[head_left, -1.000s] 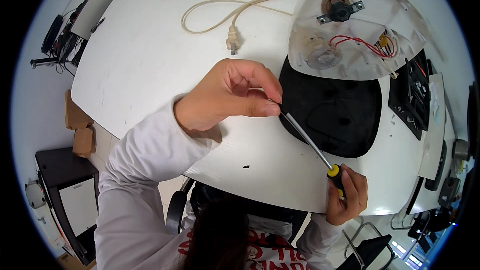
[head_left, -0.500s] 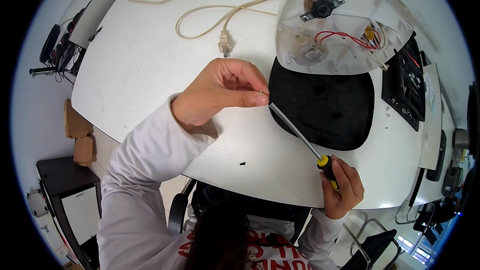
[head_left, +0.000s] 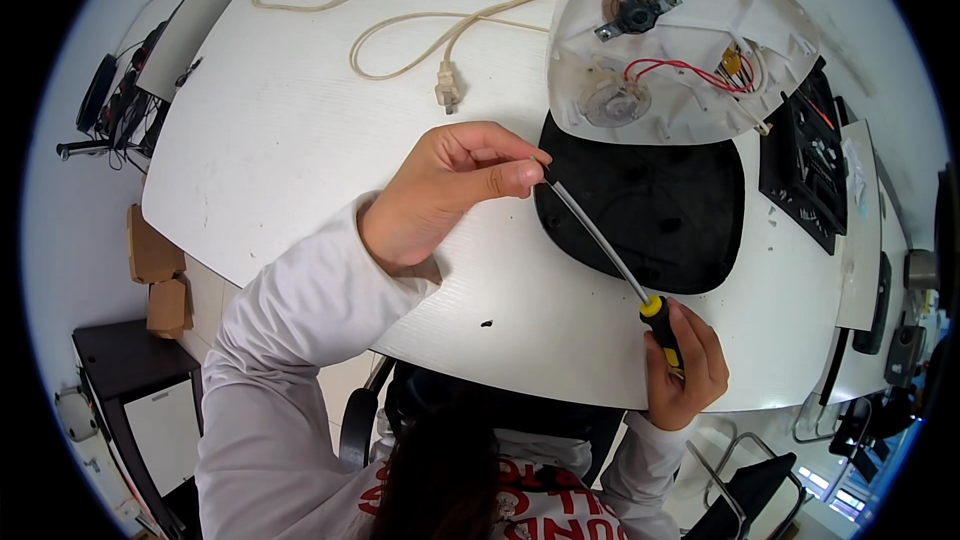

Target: The person uses a screwdriver to tighten screws on the internal components of a disassembled white appliance. They repeatedly pick up screws from the table and secure them into place on the device's housing.

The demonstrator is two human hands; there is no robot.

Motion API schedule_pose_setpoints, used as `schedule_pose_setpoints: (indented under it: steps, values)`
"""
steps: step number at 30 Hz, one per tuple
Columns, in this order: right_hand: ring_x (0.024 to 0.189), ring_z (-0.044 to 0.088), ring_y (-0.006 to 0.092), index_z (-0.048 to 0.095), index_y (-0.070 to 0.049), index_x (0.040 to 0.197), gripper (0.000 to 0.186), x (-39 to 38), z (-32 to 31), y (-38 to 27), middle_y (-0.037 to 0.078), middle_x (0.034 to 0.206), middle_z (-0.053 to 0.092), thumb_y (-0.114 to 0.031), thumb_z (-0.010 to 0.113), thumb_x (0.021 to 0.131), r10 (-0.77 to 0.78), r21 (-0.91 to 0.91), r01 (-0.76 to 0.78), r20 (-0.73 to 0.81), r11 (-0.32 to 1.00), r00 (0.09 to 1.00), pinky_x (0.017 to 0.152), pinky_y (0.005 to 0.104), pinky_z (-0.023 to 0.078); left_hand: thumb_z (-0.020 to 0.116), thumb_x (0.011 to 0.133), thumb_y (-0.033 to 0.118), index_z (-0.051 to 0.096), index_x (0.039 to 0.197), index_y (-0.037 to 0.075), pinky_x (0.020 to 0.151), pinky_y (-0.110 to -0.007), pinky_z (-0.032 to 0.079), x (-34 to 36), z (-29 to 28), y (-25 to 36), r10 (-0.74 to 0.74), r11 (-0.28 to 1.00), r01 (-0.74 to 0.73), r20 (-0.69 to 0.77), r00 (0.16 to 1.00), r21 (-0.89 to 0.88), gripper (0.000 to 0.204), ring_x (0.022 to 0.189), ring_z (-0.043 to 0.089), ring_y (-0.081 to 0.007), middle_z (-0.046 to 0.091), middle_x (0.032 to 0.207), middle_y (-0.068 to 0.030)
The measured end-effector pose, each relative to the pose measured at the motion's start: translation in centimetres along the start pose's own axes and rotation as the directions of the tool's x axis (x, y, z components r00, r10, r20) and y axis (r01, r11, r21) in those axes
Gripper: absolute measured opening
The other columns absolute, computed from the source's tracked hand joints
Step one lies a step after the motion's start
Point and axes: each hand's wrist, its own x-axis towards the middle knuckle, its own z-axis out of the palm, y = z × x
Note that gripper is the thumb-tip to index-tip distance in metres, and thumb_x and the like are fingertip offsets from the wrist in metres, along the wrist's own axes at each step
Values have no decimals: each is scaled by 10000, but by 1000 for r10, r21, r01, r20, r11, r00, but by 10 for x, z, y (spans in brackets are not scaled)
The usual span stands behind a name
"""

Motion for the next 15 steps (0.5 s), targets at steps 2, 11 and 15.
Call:
schedule_pose_setpoints:
  steps: [2, 11, 15]
  values:
    - [711, 641, 211, 670, -34, 1054, 461, 0, 1, 0, 125, 989, 678, 19, 779, 608, 6, 8, -6, -8, 1000, 1000, 604, 258, 504, 636, 887, 117, 642, 1019, 11, 796, -244, 473, 0, 3, 1, -13, 1000, 13, -18, 1000, -23, 169, 833, 595, -109, 651, 934, -56]
    - [715, 646, 208, 677, -41, 1053, 448, 0, 1, 1, 123, 986, 680, 13, 774, 619, 25, 12, -25, -21, 1000, 999, 612, 257, 505, 608, 909, 146, 644, 1013, 4, 787, -246, 464, 1, 3, 1, 62, 997, -61, -16, 998, 54, 180, 839, 587, -113, 658, 928, -72]
    - [717, 645, 207, 678, -43, 1049, 443, 1, 1, 1, 120, 985, 681, 9, 776, 620, 9, 9, -9, -22, 1000, 1000, 607, 256, 503, 607, 908, 139, 641, 1005, 2, 783, -248, 459, 1, 2, 2, 81, 993, -79, -21, 996, 82, 171, 842, 583, -114, 657, 924, -74]
